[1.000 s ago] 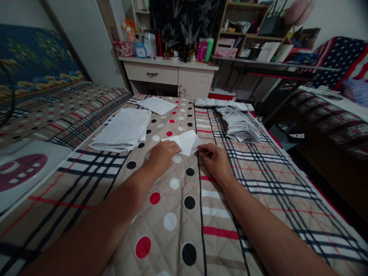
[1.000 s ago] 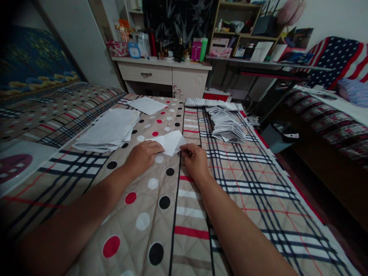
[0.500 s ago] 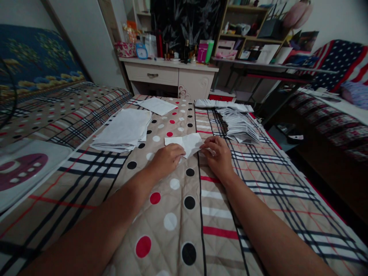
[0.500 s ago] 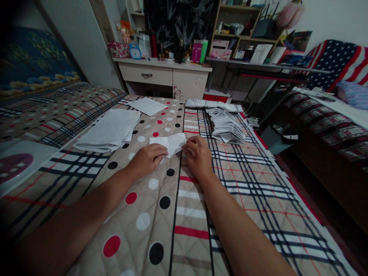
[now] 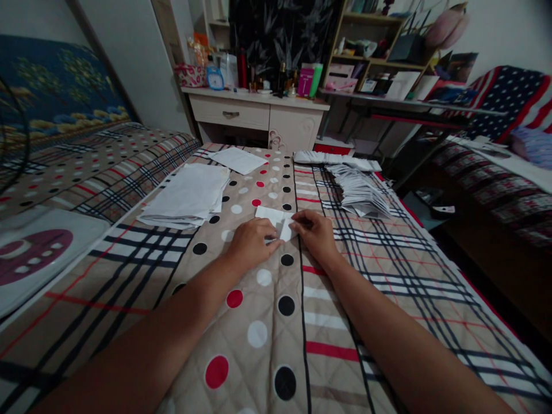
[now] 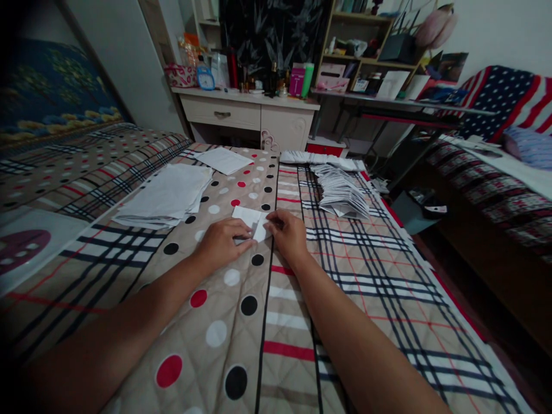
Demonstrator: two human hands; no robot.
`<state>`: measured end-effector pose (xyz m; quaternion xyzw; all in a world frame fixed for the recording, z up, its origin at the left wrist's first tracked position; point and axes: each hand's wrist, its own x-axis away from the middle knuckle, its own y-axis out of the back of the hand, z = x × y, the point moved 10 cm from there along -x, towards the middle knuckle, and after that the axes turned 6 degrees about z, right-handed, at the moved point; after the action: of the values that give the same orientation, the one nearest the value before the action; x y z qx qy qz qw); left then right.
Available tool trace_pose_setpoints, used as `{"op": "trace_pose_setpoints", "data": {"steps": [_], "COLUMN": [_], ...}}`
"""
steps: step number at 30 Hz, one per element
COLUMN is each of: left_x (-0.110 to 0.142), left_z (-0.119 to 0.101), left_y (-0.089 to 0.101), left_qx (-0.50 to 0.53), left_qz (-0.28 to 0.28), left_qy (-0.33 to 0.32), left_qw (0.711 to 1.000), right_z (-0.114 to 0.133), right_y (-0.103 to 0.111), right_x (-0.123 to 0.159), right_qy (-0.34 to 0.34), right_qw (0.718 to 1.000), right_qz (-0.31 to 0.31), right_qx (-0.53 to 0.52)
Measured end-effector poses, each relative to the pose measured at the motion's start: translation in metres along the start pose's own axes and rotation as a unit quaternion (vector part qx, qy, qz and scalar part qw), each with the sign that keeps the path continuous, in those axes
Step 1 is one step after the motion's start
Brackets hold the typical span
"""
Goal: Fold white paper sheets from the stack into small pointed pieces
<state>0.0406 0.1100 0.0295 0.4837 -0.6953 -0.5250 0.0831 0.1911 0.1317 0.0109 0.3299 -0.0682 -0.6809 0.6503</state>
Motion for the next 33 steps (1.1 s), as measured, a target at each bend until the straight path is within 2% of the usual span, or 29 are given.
{"op": "trace_pose_setpoints", "data": {"steps": [5, 8, 10, 14, 21, 25, 27, 29, 33], "left_x": [0.000, 0.000, 0.000, 0.001, 0.000, 0.002, 0.006, 0.009, 0.014], "left_z": [0.005, 0.005, 0.003, 0.005, 0.016, 0.023, 0.031, 0.042, 0.059], "left_y": [0.001, 0.000, -0.002, -0.004, -0.004, 0.008, 0.013, 0.012, 0.007], "left_qx": [0.014, 0.016, 0.013, 0.021, 0.044, 0.069, 0.116, 0.185, 0.309], "left_qz": [-0.009, -0.006, 0.004, 0.010, 0.004, -0.078, -0.128, -0.161, -0.213], "left_qy": [0.019, 0.015, 0.007, 0.017, 0.057, 0.078, 0.103, 0.139, 0.194], "left_qw": [1.000, 1.000, 1.000, 1.000, 0.997, 0.992, 0.979, 0.959, 0.906], "right_z": [0.000, 0.005, 0.003, -0.009, -0.019, -0.017, -0.017, -0.016, -0.012], "right_y": [-0.008, -0.004, 0.003, 0.005, 0.012, 0.013, 0.010, 0.008, 0.013], "right_x": [-0.007, -0.007, -0.006, -0.005, -0.001, 0.004, 0.007, 0.009, 0.013], "right_qy": [0.000, 0.014, -0.001, -0.045, -0.116, -0.115, -0.120, -0.120, -0.120], "right_qw": [0.996, 0.986, 0.976, 0.972, 0.985, 0.988, 0.971, 0.954, 0.938], "right_qz": [0.029, 0.003, -0.031, -0.038, -0.034, -0.057, -0.067, -0.078, -0.119], "right_qx": [0.082, 0.168, 0.214, 0.227, 0.119, -0.084, -0.196, -0.264, -0.302]}}
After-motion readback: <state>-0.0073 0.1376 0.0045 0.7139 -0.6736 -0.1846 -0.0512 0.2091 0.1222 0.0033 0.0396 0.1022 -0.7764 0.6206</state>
